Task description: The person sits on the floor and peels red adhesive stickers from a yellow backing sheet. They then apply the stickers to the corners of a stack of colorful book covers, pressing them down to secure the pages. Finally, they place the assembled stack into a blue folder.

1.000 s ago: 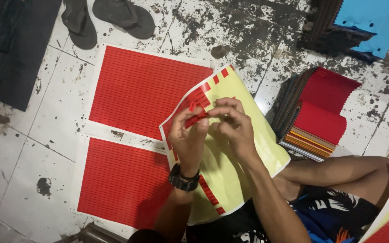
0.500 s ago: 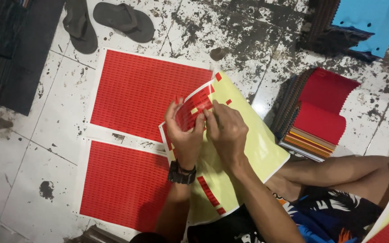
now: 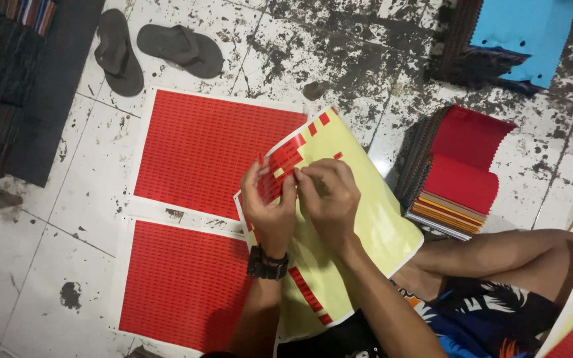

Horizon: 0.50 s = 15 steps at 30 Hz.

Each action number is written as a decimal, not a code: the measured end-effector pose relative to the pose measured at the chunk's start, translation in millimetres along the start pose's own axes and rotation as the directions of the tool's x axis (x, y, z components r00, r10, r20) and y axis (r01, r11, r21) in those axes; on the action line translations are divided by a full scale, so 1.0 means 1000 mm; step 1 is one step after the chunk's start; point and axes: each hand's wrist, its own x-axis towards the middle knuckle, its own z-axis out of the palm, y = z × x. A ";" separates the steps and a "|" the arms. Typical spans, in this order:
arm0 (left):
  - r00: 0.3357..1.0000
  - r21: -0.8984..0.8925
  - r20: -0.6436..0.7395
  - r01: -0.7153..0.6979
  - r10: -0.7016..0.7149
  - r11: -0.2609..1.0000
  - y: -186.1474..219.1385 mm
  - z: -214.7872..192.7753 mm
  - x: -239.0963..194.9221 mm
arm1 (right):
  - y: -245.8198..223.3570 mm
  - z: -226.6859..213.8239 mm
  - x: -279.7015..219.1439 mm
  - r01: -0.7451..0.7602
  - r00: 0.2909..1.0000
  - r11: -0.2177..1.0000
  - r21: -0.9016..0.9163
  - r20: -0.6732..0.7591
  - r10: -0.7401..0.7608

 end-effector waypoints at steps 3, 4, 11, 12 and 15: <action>0.989 -0.258 0.045 0.147 -0.141 0.955 0.004 0.000 -0.004 | 0.008 -0.009 -0.002 -0.302 0.951 0.907 0.293 0.161 0.264; 0.989 -0.257 0.045 0.150 -0.144 0.955 0.008 0.001 -0.004 | 0.009 -0.013 -0.002 -0.304 0.950 0.907 0.291 0.163 0.266; 0.949 -0.497 0.130 0.314 -0.288 0.809 0.025 0.002 0.004 | -0.001 -0.019 0.008 -0.393 0.899 0.831 0.395 0.356 0.256; 0.951 -0.477 0.104 0.306 -0.293 0.824 0.026 0.003 0.004 | -0.006 -0.019 0.009 -0.342 0.922 0.867 0.364 0.307 0.235; 0.969 -0.431 -0.012 0.216 -0.245 0.876 0.022 0.001 0.006 | -0.009 -0.003 0.009 -0.124 0.986 0.978 0.169 0.130 0.103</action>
